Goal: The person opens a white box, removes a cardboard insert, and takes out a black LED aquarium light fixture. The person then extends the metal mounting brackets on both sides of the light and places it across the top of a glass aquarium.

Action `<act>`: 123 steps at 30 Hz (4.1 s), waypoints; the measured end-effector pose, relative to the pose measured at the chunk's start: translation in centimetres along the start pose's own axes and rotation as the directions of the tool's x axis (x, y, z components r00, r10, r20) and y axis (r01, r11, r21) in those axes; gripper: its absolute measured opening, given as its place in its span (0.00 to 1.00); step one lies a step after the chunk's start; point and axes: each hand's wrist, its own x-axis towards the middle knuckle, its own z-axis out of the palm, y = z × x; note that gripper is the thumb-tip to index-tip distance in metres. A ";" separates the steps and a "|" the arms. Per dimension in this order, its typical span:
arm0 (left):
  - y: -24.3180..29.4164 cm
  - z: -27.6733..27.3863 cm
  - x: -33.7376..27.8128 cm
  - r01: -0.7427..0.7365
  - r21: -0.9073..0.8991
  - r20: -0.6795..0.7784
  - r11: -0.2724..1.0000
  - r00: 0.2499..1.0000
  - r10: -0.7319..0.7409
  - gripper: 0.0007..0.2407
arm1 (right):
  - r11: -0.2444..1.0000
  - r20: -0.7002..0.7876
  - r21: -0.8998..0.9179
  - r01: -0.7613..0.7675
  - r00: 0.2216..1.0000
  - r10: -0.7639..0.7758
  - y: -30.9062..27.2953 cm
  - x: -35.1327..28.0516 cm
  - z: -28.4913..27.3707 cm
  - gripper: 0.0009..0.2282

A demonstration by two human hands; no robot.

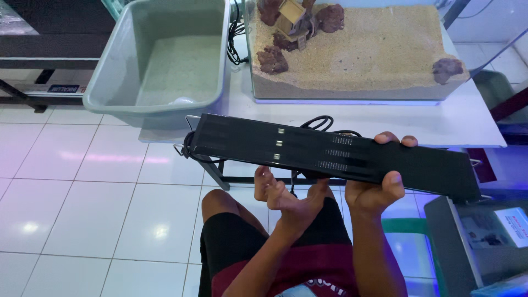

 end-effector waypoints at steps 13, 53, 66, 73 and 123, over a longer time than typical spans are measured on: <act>1.5 -0.2 7.6 0.535 -0.844 0.460 0.045 0.764 -0.454 0.45 | 1.000 0.022 0.011 -0.006 1.000 0.005 0.0 0.1 0.0 0.28; -1.8 -5.8 12.5 0.703 -0.499 0.325 0.507 0.693 -0.643 0.25 | 0.995 -0.216 0.038 -0.097 0.971 0.103 -3.3 4.6 -5.2 0.20; -5.2 -6.5 18.9 0.794 -0.392 0.793 0.465 0.548 -0.267 0.34 | 0.991 -0.178 0.012 -0.132 0.975 0.132 -3.7 5.6 -5.1 0.21; -9.1 -6.3 20.7 0.705 -0.410 0.814 0.578 0.569 -0.117 0.34 | 0.989 -0.109 0.011 -0.145 0.983 0.145 -3.1 6.0 -4.6 0.19; -10.4 -4.0 21.5 0.736 -0.477 0.853 0.480 0.520 0.049 0.39 | 0.980 -0.248 0.051 -0.194 0.948 0.200 -4.4 7.8 -4.8 0.21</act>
